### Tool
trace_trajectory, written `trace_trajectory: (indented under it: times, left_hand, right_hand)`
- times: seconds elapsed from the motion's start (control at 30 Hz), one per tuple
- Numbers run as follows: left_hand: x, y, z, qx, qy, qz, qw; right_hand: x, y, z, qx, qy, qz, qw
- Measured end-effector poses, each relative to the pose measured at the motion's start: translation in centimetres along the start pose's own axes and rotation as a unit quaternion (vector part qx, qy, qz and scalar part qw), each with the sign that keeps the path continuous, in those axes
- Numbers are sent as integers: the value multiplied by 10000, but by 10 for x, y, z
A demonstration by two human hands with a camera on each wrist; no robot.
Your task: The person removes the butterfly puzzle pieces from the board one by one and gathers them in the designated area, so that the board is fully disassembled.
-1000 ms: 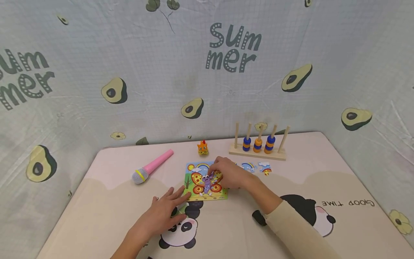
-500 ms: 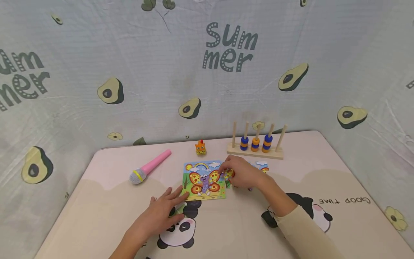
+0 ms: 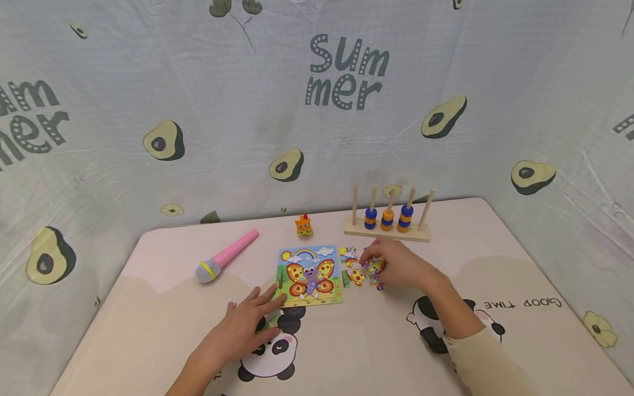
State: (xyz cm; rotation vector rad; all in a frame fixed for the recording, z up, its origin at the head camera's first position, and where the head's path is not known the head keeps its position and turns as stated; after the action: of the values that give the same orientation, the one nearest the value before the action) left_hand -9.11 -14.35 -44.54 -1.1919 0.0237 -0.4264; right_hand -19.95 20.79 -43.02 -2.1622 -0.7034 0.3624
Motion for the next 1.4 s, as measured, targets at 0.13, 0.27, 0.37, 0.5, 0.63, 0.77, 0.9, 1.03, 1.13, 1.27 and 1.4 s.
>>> trace_trajectory:
  times: [0.13,0.27,0.37,0.5,0.63,0.77,0.9,1.03,1.13,1.27,1.4]
  left_hand:
    - [0,0,0,-9,0,6,10000]
    - [0,0,0,23,-13,-11,10000]
    - [0,0,0,66,-11,-18,10000]
    - [0,0,-1,105,-14,-27,9999]
    - [0,-1,-1,140,-51,-67,9999]
    - [0,0,-2,142,-35,-63,9999]
    - [-1,1,-2,117,-4,-47,9999]
    - [-1,3,-3,107,-35,-57,9999]
    - [-1,4,-3,114,-63,-60,9999]
    - [-1,3,-3,101,-67,-40,9999]
    - [-1,2,-2,90,-59,-52,9999]
  right_hand:
    - [8,-4,10,49,96,83,9999]
    - [14,-6,19,92,235,99,9996]
    - [18,-7,25,108,307,113,9994]
    - [22,-9,28,85,352,141,9992]
    - [25,-11,28,48,405,142,9991]
    - [27,-11,28,69,420,156,9990]
    - [30,-12,30,158,411,159,9989]
    - [30,-12,30,191,429,108,9988]
    - [30,-12,30,204,471,101,9986]
    - [31,-13,30,254,512,107,9983]
    - [32,-14,30,269,557,69,9981]
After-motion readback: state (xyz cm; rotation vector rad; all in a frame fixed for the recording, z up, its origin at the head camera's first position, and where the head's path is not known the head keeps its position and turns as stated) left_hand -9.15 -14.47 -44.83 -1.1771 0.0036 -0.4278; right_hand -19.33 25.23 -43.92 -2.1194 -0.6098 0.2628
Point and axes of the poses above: each hand's wrist, its own x-axis away from the middle knuckle, its own y-axis out of the palm, z = x × y, the point moved 2 cm from there along -x, towards the middle knuckle, and after that the axes turned 3 degrees about -x, right-handed, at the moved point
